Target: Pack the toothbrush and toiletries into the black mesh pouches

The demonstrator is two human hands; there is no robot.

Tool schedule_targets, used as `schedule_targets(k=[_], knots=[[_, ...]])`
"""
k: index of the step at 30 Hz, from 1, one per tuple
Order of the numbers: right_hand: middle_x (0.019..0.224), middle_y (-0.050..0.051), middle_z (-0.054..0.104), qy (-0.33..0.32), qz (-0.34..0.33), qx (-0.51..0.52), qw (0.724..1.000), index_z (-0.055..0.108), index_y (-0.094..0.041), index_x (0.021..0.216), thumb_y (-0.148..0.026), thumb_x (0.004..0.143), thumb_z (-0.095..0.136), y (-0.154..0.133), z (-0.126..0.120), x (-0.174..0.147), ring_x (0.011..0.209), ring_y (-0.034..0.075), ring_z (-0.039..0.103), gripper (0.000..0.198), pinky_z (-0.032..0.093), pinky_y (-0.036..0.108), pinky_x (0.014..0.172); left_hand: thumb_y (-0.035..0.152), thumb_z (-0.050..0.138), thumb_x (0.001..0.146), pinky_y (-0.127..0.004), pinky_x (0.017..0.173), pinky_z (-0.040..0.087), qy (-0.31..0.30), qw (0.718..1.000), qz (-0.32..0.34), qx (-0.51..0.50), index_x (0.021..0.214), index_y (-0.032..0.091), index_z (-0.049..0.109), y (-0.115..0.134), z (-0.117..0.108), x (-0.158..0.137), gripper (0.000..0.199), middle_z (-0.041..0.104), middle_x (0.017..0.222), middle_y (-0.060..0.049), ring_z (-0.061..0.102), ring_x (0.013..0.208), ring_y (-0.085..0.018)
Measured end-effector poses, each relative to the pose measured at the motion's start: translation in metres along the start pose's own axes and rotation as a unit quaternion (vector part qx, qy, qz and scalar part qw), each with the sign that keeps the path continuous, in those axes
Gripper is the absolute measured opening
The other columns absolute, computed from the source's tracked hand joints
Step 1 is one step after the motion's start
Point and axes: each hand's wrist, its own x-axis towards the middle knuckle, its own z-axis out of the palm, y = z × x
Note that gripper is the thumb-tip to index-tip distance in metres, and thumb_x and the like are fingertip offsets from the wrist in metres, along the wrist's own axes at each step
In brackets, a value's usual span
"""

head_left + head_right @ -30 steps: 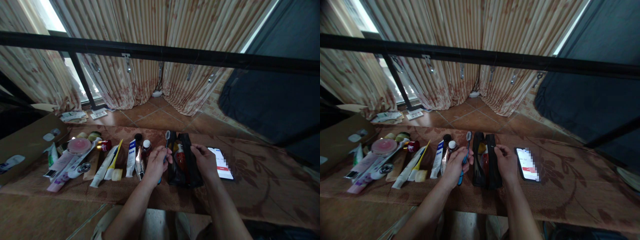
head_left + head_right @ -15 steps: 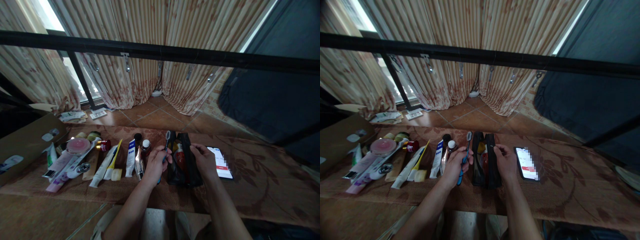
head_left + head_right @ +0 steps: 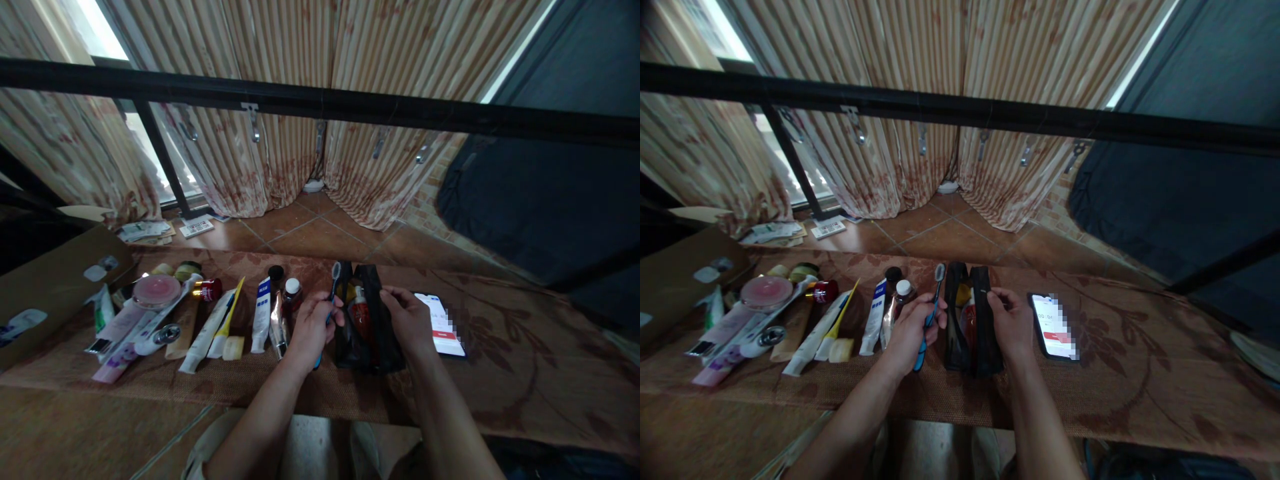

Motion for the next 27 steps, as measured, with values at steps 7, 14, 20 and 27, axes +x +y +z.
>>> schedule_targets(k=[7, 14, 20, 27], knots=[[0.081, 0.007, 0.073, -0.002, 0.002, 0.003, 1.000, 0.072, -0.017, 0.086, -0.048, 0.069, 0.068, -0.0057, 0.0000, -0.0033, 0.072, 0.021, 0.065, 0.036, 0.049, 0.032, 0.067, 0.028, 0.049, 0.072, -0.019, 0.038, 0.018, 0.004, 1.000, -0.003, -0.006, 0.080, 0.017, 0.055, -0.0005, -0.0002, 0.0007, 0.015, 0.051, 0.056, 0.003, 0.031, 0.038, -0.005], [0.080, 0.006, 0.073, -0.004, 0.003, -0.001, 1.000, 0.072, -0.017, 0.087, -0.048, 0.070, 0.067, -0.0046, 0.0001, -0.0021, 0.071, 0.021, 0.065, 0.035, 0.048, 0.031, 0.066, 0.026, 0.048, 0.073, -0.019, 0.038, 0.020, 0.015, 1.000, -0.006, -0.006, 0.081, 0.017, 0.055, 0.0002, 0.0016, -0.0008, 0.014, 0.050, 0.056, 0.004, 0.030, 0.037, -0.005], [0.082, 0.007, 0.073, -0.002, -0.017, -0.020, 1.000, 0.072, -0.017, 0.086, -0.047, 0.071, 0.066, -0.0056, -0.0004, -0.0021, 0.074, 0.021, 0.065, 0.035, 0.048, 0.032, 0.069, 0.026, 0.047, 0.073, -0.019, 0.037, 0.020, 0.023, 1.000, -0.014, -0.005, 0.081, 0.017, 0.054, -0.0019, 0.0008, 0.0020, 0.014, 0.050, 0.055, 0.004, 0.031, 0.036, -0.006], [0.081, 0.007, 0.073, -0.003, -0.005, -0.011, 1.000, 0.072, -0.017, 0.087, -0.049, 0.070, 0.067, -0.0043, -0.0002, -0.0024, 0.072, 0.021, 0.065, 0.036, 0.048, 0.032, 0.067, 0.027, 0.048, 0.073, -0.019, 0.038, 0.022, 0.031, 0.999, -0.012, 0.008, 0.081, 0.017, 0.053, -0.0022, 0.0017, 0.0016, 0.014, 0.049, 0.054, 0.005, 0.032, 0.036, -0.006]])
